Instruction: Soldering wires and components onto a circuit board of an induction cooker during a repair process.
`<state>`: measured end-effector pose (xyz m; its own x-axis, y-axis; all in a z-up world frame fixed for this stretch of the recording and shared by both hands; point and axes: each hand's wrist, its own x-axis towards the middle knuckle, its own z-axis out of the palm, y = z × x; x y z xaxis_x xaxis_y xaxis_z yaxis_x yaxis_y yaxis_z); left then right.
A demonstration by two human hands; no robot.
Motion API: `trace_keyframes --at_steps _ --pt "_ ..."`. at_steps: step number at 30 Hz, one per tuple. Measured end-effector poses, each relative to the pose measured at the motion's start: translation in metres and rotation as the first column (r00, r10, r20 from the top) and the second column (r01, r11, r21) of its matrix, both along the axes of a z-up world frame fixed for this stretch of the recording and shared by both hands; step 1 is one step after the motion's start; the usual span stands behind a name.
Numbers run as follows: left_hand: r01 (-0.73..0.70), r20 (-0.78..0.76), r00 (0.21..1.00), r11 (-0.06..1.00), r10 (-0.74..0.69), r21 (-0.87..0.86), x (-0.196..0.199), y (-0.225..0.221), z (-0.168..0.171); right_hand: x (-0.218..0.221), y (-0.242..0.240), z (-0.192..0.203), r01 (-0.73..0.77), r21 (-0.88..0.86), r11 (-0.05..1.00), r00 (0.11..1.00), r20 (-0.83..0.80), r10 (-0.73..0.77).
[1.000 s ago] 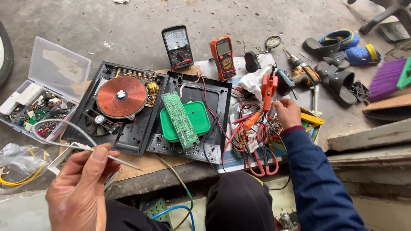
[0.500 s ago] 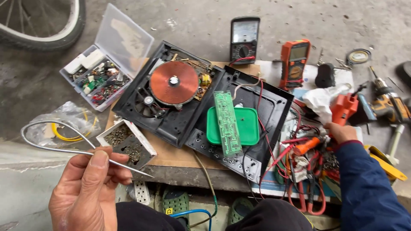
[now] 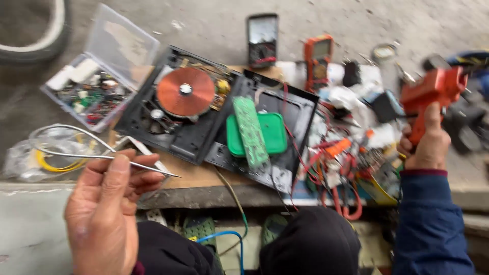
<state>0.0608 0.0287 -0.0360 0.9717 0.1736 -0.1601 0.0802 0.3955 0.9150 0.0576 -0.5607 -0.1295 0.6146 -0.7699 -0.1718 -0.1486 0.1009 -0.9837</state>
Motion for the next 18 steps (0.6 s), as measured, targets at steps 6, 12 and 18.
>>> trace_keyframes --at_steps 6,12,18 --pt "0.134 -0.039 0.991 0.982 -0.13 0.131 -0.013 -0.013 0.017 -0.085 0.062 0.089 0.158 -0.197 0.968 0.972 0.205 -0.117" --pt "0.215 -0.086 0.975 0.967 -0.205 0.138 -0.021 -0.027 0.033 -0.147 0.073 0.087 0.143 -0.544 0.827 0.935 0.348 0.067" --pt "0.218 -0.013 0.976 0.974 -0.217 0.058 -0.034 -0.018 0.032 -0.142 0.118 0.061 -0.19 -0.135 0.972 0.921 0.319 0.224"
